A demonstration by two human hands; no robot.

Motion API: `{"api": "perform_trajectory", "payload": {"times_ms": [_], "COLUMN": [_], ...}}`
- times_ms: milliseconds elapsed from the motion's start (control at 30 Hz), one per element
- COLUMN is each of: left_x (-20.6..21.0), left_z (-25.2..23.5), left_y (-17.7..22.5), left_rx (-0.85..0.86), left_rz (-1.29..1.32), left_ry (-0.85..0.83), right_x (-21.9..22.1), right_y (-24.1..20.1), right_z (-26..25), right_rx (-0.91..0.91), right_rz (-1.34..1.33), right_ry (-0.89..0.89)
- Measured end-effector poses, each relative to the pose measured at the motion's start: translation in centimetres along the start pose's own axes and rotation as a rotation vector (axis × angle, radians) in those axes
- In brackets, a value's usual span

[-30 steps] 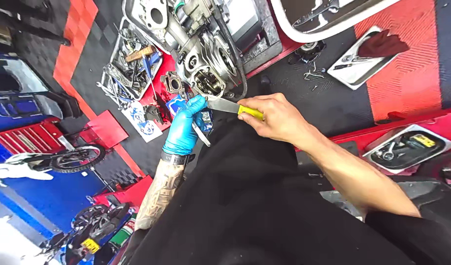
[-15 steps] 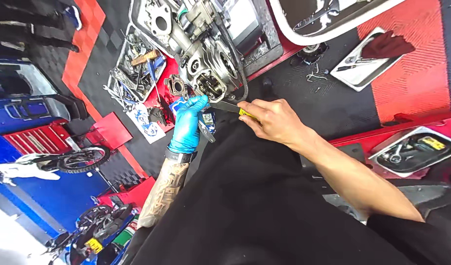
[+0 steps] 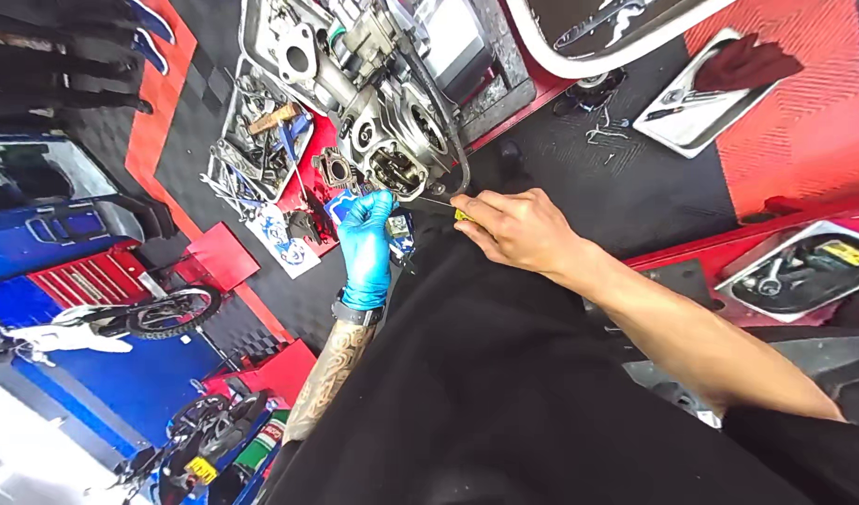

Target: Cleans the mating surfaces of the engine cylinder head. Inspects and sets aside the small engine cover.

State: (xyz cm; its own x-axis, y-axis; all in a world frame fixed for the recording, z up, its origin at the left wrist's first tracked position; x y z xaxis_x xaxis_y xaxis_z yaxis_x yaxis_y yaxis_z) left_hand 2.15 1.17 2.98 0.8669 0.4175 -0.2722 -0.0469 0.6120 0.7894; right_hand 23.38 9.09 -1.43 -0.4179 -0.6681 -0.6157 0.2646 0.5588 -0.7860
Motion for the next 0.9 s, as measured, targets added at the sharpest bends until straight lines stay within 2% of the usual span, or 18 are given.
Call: {"api": "perform_trajectory", "payload": {"times_ms": [100,200,300,433,567,667,800,900], "left_x": [-0.1,-1.4,-3.0,-4.3,-6.0,-7.8,-7.4,-6.1], "left_z": [0.2,-0.4,-2.0,-3.2,-4.2,-4.8,-8.8,-11.5], "left_y": [0.5,0.2,0.2,1.6,3.7,6.0,11.0,13.2], "left_rx": [-0.097,-0.135,-0.146,-0.125,0.089,0.374,0.748,0.745], "left_rz": [0.044,0.080,0.041,-0.165,-0.433,-0.526,-0.625,-0.881], "left_ry": [0.013,-0.137,-0.290,-0.395,-0.491,-0.415,-0.070,0.005], "right_x": [0.0,0.9,2.5,4.8,7.7,10.1,13.0,14.4], "right_y": [-0.5,-0.6,-0.5,-2.5,-5.2,-7.3,-10.0,-11.2], "right_z": [0.1,0.7,1.3,1.8,1.0,0.2,-0.9,-1.9], "right_rx": [0.073,0.192,0.255,0.300,0.382,0.449,0.496,0.522], "right_rz": [-0.136,-0.314,-0.434,-0.521,-0.579,-0.611,-0.688,-0.713], "right_ry": [-0.031,-0.111,-0.117,0.038,0.232,0.407,0.599,0.706]}}
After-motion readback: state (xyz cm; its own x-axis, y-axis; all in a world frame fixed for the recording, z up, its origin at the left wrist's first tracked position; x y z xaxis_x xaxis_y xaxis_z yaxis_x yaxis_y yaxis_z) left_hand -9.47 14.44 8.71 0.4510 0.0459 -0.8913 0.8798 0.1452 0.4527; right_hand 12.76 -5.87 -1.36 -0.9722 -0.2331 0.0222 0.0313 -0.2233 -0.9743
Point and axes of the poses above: each hand's wrist, its own z-axis away from the middle knuckle, its own x-axis out of the palm, y = z × x, the point moved 3 cm from there along -z, towards the middle knuckle, and after that the axes turned 10 degrees about -y, right-handed, at the moved point
